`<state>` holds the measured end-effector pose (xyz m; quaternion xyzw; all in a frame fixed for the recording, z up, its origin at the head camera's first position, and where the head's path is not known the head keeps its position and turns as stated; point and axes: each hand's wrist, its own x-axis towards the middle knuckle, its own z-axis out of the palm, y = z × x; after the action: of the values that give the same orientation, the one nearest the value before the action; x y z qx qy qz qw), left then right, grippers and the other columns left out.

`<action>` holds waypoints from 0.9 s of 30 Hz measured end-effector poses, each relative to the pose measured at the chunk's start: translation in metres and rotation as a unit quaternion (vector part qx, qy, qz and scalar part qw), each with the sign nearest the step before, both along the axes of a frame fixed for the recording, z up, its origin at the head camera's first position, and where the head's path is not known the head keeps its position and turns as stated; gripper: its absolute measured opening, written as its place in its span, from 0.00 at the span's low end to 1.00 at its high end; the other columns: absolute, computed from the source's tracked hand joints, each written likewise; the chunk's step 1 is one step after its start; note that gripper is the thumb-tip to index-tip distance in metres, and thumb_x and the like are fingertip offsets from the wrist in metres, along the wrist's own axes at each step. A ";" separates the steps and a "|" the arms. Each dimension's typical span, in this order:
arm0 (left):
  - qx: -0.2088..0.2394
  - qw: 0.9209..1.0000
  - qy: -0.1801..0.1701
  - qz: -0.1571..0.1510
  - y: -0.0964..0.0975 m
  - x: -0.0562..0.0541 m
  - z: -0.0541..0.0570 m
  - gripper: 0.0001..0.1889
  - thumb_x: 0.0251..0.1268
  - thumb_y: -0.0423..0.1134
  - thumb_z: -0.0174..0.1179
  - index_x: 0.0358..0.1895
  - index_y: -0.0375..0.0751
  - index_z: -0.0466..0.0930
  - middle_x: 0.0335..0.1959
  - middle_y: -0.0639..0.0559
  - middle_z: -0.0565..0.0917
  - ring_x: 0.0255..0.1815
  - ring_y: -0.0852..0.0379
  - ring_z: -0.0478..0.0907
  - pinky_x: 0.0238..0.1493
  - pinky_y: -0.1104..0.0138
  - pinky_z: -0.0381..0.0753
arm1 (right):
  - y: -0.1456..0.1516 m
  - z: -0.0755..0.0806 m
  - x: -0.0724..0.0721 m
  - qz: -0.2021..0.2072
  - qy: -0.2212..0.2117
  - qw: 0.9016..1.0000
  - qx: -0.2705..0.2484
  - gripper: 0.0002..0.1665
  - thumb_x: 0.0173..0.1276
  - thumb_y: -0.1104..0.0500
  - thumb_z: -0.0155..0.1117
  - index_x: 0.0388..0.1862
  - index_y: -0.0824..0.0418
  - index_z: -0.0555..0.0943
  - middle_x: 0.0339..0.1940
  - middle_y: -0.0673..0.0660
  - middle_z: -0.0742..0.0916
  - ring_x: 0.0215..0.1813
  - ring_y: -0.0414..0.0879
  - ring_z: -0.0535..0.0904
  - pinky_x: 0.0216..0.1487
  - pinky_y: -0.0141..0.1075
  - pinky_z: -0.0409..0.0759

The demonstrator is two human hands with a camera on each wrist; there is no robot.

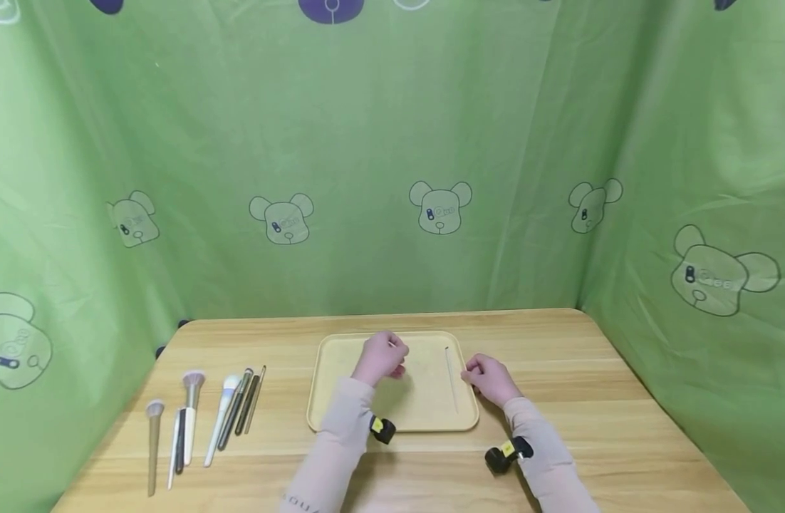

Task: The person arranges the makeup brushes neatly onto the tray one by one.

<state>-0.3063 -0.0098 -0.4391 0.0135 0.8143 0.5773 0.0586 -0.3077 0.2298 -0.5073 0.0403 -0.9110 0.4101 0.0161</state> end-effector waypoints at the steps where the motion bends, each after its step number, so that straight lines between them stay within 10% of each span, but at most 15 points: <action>1: -0.003 1.000 0.004 0.001 -0.006 0.001 0.000 0.05 0.57 0.31 0.54 0.36 0.34 0.75 0.23 0.49 0.77 0.17 0.59 0.77 0.24 0.65 0.85 | 0.000 0.000 0.000 0.001 0.002 1.000 0.002 0.08 0.65 0.64 0.63 0.38 0.68 0.76 0.24 0.55 0.81 0.23 0.42 0.75 0.27 0.32 0.74; 13: -0.101 0.993 0.062 0.013 -0.074 0.018 0.004 0.06 0.59 0.33 0.54 0.37 0.35 0.77 0.23 0.49 0.79 0.20 0.58 0.76 0.21 0.69 0.80 | 0.002 -0.003 -0.002 -0.005 -0.004 1.000 0.002 0.08 0.64 0.63 0.63 0.38 0.68 0.77 0.24 0.54 0.81 0.24 0.42 0.75 0.27 0.32 0.74; 27: -0.205 0.975 0.052 0.064 -0.144 0.027 0.007 0.08 0.61 0.38 0.55 0.38 0.37 0.78 0.29 0.47 0.80 0.28 0.55 0.75 0.28 0.68 0.72 | 0.001 -0.003 -0.001 -0.002 0.003 1.000 -0.001 0.07 0.64 0.64 0.62 0.37 0.68 0.77 0.24 0.54 0.81 0.23 0.42 0.74 0.26 0.32 0.75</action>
<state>-0.2788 -0.1538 -0.4322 -0.0206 0.9164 0.3993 -0.0192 -0.3090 0.2310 -0.5102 0.0401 -0.9104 0.4113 0.0196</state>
